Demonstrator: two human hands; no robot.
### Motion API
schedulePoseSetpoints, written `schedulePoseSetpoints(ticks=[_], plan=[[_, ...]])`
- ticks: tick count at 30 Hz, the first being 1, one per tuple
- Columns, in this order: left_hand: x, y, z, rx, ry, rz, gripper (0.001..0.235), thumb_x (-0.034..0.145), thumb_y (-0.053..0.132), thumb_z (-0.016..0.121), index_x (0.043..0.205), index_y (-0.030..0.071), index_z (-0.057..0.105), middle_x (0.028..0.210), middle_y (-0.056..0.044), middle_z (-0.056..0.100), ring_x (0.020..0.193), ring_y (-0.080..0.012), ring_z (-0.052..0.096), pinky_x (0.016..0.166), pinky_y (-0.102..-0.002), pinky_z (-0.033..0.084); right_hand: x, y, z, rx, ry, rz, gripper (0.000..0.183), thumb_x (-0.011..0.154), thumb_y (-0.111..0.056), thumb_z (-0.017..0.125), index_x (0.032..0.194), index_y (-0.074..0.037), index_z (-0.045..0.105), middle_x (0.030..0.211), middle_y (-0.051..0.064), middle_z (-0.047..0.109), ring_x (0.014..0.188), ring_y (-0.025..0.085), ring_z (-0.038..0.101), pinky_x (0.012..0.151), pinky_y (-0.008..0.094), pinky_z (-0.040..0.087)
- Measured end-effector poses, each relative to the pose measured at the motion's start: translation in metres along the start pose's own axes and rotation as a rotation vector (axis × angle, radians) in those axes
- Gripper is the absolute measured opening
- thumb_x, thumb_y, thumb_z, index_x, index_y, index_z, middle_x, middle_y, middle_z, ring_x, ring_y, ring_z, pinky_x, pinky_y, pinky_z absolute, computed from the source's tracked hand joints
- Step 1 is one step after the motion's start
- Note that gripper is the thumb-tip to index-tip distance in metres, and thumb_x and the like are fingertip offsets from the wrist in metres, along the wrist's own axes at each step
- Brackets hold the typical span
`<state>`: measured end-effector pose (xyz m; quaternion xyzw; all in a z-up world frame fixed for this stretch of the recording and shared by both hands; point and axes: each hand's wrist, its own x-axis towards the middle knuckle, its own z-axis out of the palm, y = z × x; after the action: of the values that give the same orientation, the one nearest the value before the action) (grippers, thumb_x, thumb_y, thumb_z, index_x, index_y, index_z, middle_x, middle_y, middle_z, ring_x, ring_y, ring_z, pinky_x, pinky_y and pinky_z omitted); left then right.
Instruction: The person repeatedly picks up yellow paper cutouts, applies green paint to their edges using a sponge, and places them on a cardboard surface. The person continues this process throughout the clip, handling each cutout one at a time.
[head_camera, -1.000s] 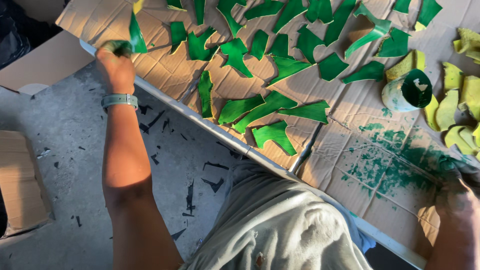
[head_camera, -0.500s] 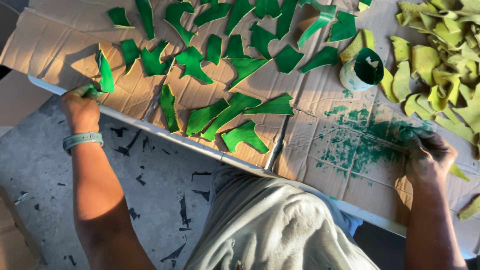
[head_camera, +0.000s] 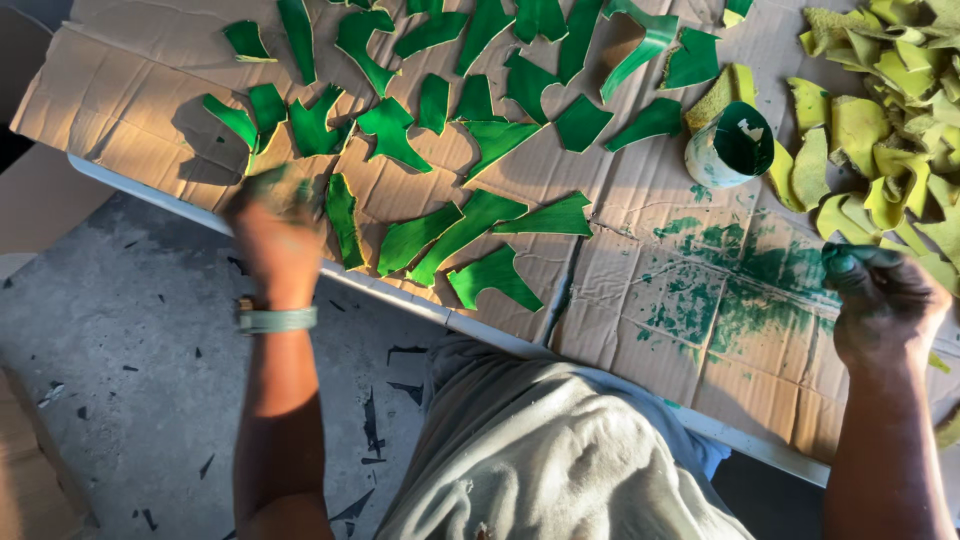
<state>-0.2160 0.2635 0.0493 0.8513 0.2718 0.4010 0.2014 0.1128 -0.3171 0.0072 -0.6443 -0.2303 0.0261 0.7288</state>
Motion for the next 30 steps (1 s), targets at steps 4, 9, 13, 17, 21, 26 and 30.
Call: schedulePoseSetpoints(ticks=[4,9,13,17,21,26,30], plan=[[-0.033,0.089,0.045,-0.077,-0.177,0.138,0.029,0.078,0.008,0.073,0.107,0.010,0.076,0.096,-0.014,0.074,0.093,-0.0352,0.069,0.087,-0.048,0.050,0.014,0.014,-0.008,-0.163,-0.044,-0.017,0.002,0.113,0.006,0.064,0.114,0.005,0.065,0.112,0.010,0.070,0.097,0.016,0.065,0.093,0.030,0.053],[-0.054,0.098,0.073,-0.035,-0.224,0.233,0.030,0.084,0.021,0.078,0.112,0.014,0.072,0.104,-0.005,0.074,0.099,-0.0247,0.069,0.108,-0.047,0.038,0.026,0.027,-0.019,-0.366,-0.117,0.007,0.006,0.116,-0.004,0.062,0.115,0.002,0.063,0.113,0.007,0.067,0.099,0.014,0.062,0.094,0.030,0.051],[-0.046,0.088,0.054,0.061,-0.229,0.219,0.027,0.085,0.019,0.076,0.111,0.017,0.074,0.105,-0.005,0.073,0.098,-0.0262,0.069,0.106,-0.047,0.037,0.034,0.013,-0.006,-0.519,-0.135,-0.064,0.010,0.117,-0.008,0.062,0.112,0.001,0.062,0.114,0.005,0.068,0.101,0.012,0.061,0.097,0.029,0.052],[-0.041,0.117,0.080,-0.014,-0.373,0.299,0.040,0.080,0.010,0.067,0.120,0.013,0.072,0.115,-0.010,0.072,0.105,-0.0310,0.067,0.102,-0.050,0.039,0.054,-0.047,0.011,-0.553,-0.088,-0.225,0.007,0.105,0.007,0.067,0.110,0.002,0.064,0.110,0.009,0.064,0.102,0.016,0.064,0.093,0.029,0.051],[-0.042,0.148,0.139,-0.074,-0.383,0.617,0.029,0.084,0.007,0.066,0.112,0.009,0.071,0.118,-0.012,0.069,0.088,-0.0255,0.062,0.106,-0.057,0.036,0.111,-0.076,0.083,-0.946,-0.225,-0.356,0.018,0.094,0.004,0.077,0.109,-0.006,0.076,0.102,0.009,0.071,0.093,0.023,0.069,0.084,0.035,0.053],[-0.027,0.178,0.209,0.173,-0.642,0.627,0.030,0.071,0.008,0.067,0.102,0.005,0.069,0.123,-0.021,0.064,0.105,-0.0348,0.070,0.090,-0.056,0.040,0.155,-0.061,0.122,-1.379,-0.420,-0.496,0.011,0.086,-0.017,0.074,0.095,-0.016,0.080,0.096,0.008,0.076,0.084,0.032,0.070,0.074,0.044,0.055],[-0.019,0.181,0.185,-0.047,-0.721,0.530,0.020,0.086,-0.001,0.060,0.106,0.001,0.065,0.102,-0.020,0.072,0.099,-0.0394,0.072,0.084,-0.051,0.053,0.162,-0.009,0.136,-1.570,-0.498,-0.269,0.017,0.087,-0.009,0.068,0.092,-0.020,0.080,0.086,0.011,0.074,0.083,0.031,0.071,0.073,0.044,0.056]])
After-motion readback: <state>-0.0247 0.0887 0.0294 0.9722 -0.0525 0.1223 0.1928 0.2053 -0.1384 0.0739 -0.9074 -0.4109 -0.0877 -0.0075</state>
